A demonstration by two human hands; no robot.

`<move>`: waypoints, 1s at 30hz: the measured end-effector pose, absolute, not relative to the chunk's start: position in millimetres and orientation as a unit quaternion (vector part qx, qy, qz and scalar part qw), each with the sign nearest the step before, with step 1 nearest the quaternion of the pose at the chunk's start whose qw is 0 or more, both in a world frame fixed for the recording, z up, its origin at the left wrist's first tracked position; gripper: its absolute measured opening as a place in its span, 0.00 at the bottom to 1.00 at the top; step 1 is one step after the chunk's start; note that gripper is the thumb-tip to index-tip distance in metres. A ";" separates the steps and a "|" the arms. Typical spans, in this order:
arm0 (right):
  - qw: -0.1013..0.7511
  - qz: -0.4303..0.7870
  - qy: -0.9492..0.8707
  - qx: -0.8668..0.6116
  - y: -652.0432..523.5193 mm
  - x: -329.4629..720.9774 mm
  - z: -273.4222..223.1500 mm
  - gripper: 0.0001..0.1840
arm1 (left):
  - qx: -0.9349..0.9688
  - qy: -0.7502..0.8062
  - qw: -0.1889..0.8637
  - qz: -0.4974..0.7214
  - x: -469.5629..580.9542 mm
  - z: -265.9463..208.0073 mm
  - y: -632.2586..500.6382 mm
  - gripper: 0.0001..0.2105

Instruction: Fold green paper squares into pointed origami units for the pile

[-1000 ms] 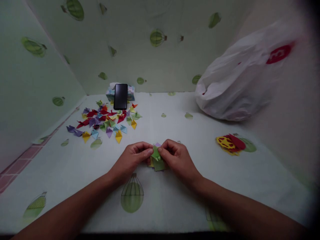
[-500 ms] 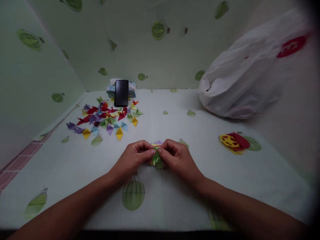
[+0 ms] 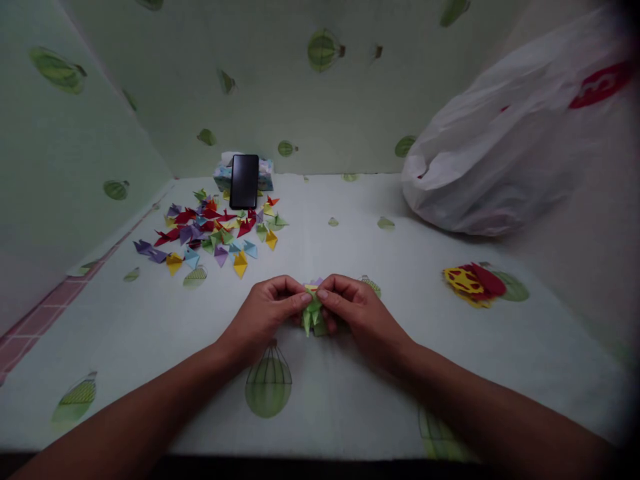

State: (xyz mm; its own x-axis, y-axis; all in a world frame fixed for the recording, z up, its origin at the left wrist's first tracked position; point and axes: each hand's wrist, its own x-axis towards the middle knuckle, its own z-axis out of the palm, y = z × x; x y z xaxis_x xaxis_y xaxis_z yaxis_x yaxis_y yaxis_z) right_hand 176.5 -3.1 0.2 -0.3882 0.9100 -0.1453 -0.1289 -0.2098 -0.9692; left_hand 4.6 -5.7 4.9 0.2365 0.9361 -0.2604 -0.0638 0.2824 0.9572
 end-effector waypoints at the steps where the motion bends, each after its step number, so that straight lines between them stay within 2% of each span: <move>1: 0.388 0.676 -0.490 -0.390 -2.6 176.7 -0.3 0.13 | 0.457 0.479 0.640 0.391 4.6 5.5 -5.7 0.08; 10: 0.384 0.726 -0.445 -0.357 0.0 176.7 -4.6 0.14 | 0.457 0.477 0.639 0.395 3.2 6.5 -5.8 0.08; 30: 0.360 0.667 -0.512 -0.404 1.2 177.6 -2.5 0.14 | 0.518 0.467 0.603 0.388 2.5 9.3 -6.6 0.07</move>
State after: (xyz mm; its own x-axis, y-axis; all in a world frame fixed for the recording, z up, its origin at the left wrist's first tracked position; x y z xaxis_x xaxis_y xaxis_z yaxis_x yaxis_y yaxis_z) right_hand 177.6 1.2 -2.5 -0.4142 0.8940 -0.1708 -0.0653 -0.2164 -0.9741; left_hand 2.5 -6.6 9.3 0.2636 0.9512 -0.1603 0.0159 0.1619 0.9867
